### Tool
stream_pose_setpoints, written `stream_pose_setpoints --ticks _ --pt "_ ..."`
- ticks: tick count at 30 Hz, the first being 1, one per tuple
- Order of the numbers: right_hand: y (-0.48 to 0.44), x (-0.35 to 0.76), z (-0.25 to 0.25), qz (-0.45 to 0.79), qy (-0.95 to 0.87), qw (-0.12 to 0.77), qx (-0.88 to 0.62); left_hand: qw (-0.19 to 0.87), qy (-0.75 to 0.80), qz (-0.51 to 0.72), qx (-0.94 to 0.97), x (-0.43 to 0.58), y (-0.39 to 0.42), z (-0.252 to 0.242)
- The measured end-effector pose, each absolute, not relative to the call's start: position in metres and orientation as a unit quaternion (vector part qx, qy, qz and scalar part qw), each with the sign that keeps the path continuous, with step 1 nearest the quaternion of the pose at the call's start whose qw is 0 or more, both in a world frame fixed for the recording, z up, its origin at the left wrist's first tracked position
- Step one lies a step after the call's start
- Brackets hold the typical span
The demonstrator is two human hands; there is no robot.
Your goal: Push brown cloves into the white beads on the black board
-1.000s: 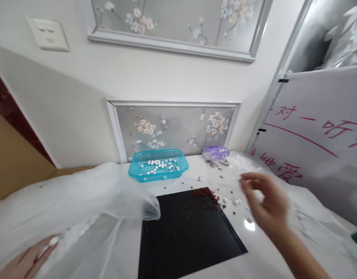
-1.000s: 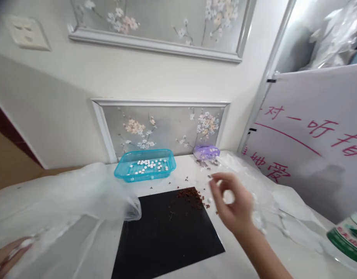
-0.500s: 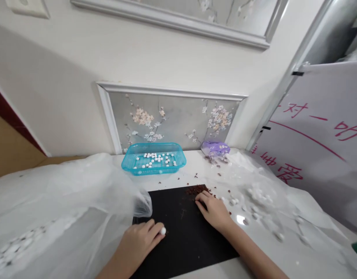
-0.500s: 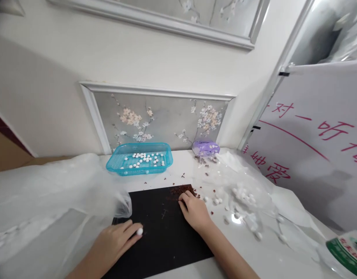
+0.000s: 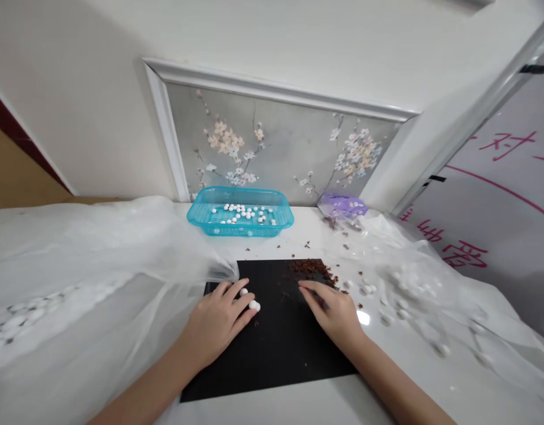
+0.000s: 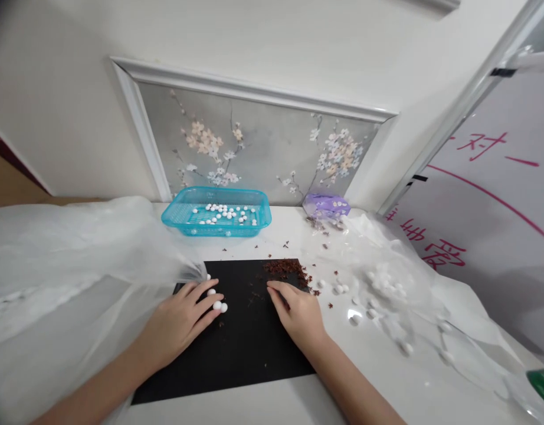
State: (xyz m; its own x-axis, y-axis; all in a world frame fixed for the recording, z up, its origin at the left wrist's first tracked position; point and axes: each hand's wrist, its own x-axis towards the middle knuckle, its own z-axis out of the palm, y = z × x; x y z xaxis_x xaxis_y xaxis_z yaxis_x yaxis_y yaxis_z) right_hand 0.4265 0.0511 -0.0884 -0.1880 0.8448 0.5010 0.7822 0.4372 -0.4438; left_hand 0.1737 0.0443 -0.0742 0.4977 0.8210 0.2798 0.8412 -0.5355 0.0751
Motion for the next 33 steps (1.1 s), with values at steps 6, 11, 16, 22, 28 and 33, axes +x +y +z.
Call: stream_pose_setpoints --ticks 6,11,16,22,28,33 --pt "0.043 0.415 -0.086 0.056 -0.745 0.441 -0.498 -0.025 -0.449 -0.303 -0.84 0.173 0.032 -0.062" --pt "0.023 0.381 -0.082 0.18 -0.672 0.525 -0.491 -0.402 -0.474 -0.326 -0.712 0.202 -0.002 -0.055" --pt "0.005 0.346 -0.082 0.321 -0.614 0.548 -0.468 -0.646 -0.455 -0.322 -0.522 0.22 -0.007 -0.063" --pt "0.002 0.343 -0.081 0.346 -0.636 0.527 -0.445 -0.743 -0.412 -0.347 -0.397 0.217 0.01 -0.077" --pt "0.004 0.344 -0.078 0.283 -0.648 0.537 -0.46 -0.755 -0.399 -0.335 -0.398 0.216 0.006 -0.075" --pt "0.003 0.343 -0.077 0.264 -0.657 0.529 -0.467 -0.747 -0.402 -0.325 -0.419 0.215 0.003 -0.07"
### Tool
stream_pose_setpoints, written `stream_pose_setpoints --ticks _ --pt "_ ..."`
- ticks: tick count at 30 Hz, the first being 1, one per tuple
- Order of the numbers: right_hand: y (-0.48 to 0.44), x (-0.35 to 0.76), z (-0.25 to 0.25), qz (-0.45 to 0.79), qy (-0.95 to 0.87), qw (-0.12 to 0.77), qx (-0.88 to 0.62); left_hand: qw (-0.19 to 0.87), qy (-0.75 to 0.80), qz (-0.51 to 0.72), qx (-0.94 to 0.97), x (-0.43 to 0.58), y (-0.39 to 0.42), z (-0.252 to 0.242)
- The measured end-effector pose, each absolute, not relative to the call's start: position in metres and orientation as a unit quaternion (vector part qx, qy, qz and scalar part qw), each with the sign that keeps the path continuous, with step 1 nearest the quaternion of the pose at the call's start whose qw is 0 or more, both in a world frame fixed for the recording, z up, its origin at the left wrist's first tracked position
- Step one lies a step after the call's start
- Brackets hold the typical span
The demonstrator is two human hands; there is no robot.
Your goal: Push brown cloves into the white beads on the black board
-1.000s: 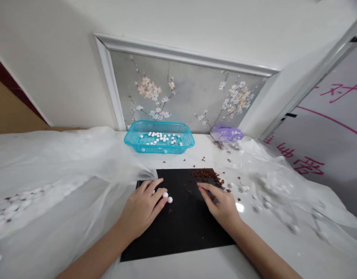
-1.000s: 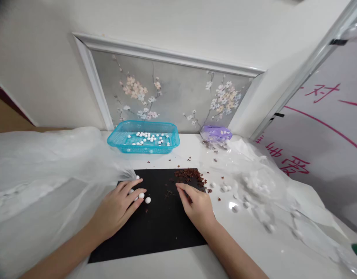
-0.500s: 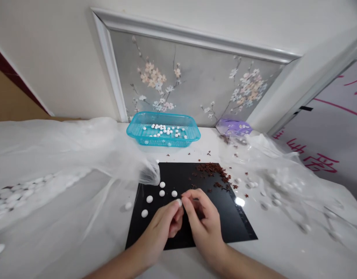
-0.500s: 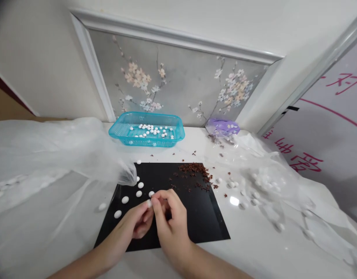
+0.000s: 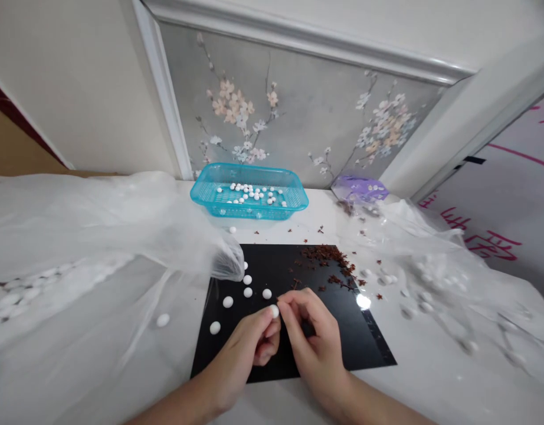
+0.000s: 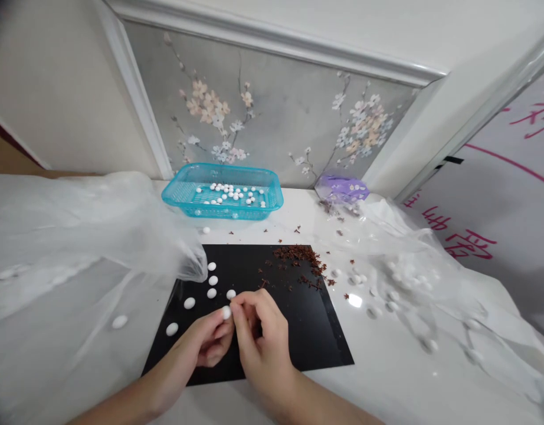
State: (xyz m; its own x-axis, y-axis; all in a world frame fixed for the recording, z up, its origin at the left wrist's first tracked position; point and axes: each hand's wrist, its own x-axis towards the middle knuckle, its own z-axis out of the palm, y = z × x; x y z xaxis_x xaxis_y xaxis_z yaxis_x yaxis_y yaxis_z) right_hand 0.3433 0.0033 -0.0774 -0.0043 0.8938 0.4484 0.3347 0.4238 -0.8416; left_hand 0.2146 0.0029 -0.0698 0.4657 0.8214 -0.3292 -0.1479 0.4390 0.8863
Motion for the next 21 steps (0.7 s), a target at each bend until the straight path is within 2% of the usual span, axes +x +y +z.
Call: stream_pose_setpoints --ticks 21 --pt "0.0029 0.3461 -0.0795 0.398 -0.664 0.49 -0.402 0.773 0.399 0.349 0.349 0.2147 0.0065 -0.0698"
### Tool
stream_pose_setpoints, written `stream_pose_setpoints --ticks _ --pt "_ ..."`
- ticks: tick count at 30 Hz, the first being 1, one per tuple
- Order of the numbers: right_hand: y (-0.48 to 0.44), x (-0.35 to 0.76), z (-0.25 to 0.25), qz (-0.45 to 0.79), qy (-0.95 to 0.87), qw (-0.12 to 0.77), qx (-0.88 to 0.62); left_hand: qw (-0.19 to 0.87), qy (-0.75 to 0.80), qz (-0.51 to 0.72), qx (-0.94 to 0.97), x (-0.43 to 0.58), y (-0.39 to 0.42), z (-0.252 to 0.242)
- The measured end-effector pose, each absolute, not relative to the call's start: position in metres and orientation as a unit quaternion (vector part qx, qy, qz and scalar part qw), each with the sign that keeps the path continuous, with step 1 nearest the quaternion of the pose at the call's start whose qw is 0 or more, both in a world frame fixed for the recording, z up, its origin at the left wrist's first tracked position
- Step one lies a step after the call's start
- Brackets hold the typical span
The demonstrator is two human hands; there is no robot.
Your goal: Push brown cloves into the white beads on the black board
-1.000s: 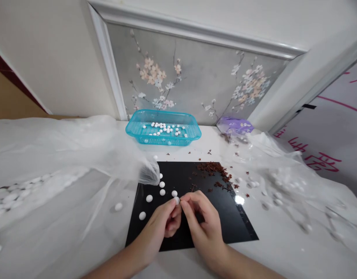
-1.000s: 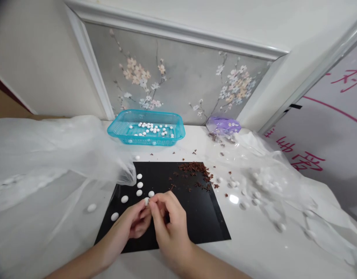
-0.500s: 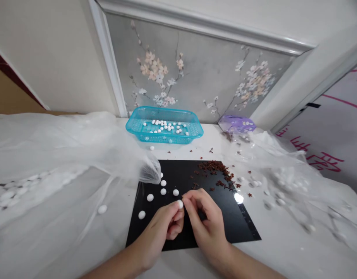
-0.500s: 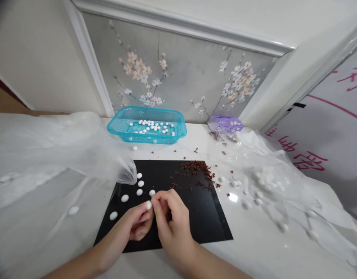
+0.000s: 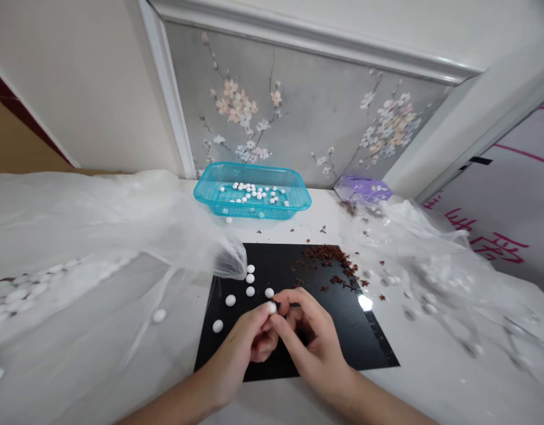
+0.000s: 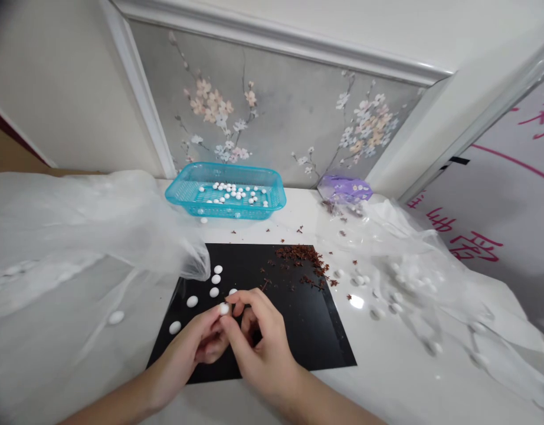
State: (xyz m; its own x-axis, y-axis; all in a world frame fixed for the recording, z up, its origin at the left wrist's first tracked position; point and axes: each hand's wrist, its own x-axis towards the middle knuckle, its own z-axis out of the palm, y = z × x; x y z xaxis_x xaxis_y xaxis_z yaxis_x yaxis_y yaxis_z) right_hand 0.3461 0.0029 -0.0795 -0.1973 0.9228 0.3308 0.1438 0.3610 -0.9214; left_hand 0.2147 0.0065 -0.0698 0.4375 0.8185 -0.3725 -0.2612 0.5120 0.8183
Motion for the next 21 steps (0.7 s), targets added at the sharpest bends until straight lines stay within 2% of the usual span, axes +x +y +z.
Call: stream_pose_setpoints --ticks 8,14,18,21 --pt "0.006 0.348 -0.076 0.355 -0.69 0.482 -0.406 0.756 0.388 0.355 0.389 0.213 0.002 -0.076" --pt "0.007 0.349 -0.075 0.389 -0.678 0.458 -0.423 0.744 0.405 0.358 0.393 0.215 0.004 -0.074" --pt "0.044 0.349 -0.054 0.334 -0.621 0.536 -0.464 0.7 0.422 0.37 0.442 0.213 0.009 -0.07" --pt "0.104 0.345 -0.028 0.214 -0.612 0.591 -0.48 0.608 0.48 0.367 0.515 0.208 0.016 -0.06"
